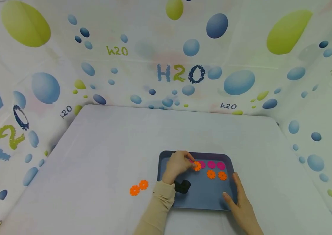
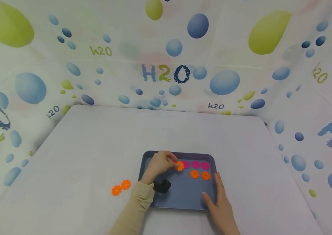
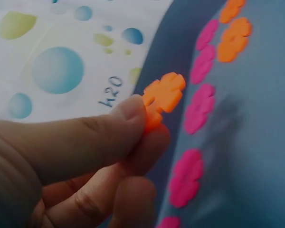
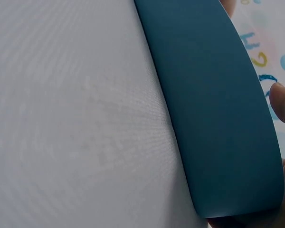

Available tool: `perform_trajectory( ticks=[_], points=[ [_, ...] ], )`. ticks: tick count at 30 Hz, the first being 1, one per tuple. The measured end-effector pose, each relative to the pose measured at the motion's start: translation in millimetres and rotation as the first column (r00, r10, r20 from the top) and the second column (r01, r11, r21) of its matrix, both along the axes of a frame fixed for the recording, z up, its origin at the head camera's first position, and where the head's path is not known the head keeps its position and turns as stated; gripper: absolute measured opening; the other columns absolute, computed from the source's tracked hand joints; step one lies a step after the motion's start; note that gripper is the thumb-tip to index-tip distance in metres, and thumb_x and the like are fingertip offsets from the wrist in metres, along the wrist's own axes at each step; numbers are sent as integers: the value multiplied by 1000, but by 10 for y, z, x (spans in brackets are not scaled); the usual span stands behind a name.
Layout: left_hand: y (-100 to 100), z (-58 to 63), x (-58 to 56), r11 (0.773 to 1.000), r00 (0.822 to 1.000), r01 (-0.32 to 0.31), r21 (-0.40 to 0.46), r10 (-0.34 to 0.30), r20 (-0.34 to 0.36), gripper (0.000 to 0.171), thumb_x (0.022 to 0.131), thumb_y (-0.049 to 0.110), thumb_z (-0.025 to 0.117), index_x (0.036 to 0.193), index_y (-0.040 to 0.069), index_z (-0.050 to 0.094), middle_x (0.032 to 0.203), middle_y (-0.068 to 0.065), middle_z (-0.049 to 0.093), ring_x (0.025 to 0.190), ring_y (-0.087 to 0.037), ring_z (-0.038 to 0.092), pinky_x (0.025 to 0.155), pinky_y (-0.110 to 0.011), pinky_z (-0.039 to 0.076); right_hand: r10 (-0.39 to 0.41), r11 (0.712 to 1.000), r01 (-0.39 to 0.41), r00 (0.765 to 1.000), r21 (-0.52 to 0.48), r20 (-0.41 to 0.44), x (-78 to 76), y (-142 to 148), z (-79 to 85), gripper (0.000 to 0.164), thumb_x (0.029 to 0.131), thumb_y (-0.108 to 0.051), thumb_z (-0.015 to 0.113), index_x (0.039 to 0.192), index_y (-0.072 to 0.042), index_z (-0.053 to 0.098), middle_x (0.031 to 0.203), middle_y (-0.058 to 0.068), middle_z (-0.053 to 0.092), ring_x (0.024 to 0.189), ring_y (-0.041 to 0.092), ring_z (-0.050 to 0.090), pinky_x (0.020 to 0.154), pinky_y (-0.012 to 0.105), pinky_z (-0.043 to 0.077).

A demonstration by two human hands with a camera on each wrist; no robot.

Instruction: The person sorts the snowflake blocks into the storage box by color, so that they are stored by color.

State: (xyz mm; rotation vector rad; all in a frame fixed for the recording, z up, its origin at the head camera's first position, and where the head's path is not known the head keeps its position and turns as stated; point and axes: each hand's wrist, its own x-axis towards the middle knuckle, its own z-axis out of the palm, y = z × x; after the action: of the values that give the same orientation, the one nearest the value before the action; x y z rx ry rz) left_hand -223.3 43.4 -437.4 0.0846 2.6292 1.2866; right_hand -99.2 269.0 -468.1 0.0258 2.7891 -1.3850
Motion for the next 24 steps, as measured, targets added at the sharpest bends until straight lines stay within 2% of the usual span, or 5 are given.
perform_trajectory(
  ticks=[4, 11, 20, 24],
  points=[
    [82, -21, 24, 997, 1000, -8, -79, 9, 5, 16, 74, 26, 83, 85, 20, 74, 75, 1, 66, 62, -14, 52, 53, -27, 37, 2, 1000, -2, 1000, -8, -5, 2, -6, 4, 81, 98, -27, 56, 157, -18, 3, 163, 17, 4, 146, 49, 8, 107, 72, 16],
    [160, -76, 44, 984, 999, 18, -178, -23, -29, 16, 74, 27, 84, 82, 20, 72, 73, 4, 66, 59, -11, 52, 50, -26, 38, 18, 1000, -19, 1000, -13, -16, 3, -8, 20, 81, 98, -26, 55, 157, -18, 1, 163, 18, 3, 146, 50, 7, 105, 74, 17],
    [203, -151, 77, 973, 994, -3, -232, -23, -110, 19, 73, 27, 84, 68, 21, 66, 66, 7, 62, 55, -9, 50, 49, -26, 37, 14, 1000, -14, 1000, -14, -15, 4, -6, 7, 81, 98, -26, 55, 157, -17, 1, 163, 20, 3, 145, 52, 8, 105, 74, 16],
    [206, -138, 84, 970, 992, -13, -243, -17, -122, 23, 73, 27, 84, 65, 21, 64, 63, 7, 61, 54, -9, 49, 48, -26, 36, 10, 1000, -10, 1000, -13, -14, 1, -4, -4, 81, 98, -26, 55, 157, -18, 1, 163, 19, 3, 146, 51, 8, 105, 74, 16]
  ],
)
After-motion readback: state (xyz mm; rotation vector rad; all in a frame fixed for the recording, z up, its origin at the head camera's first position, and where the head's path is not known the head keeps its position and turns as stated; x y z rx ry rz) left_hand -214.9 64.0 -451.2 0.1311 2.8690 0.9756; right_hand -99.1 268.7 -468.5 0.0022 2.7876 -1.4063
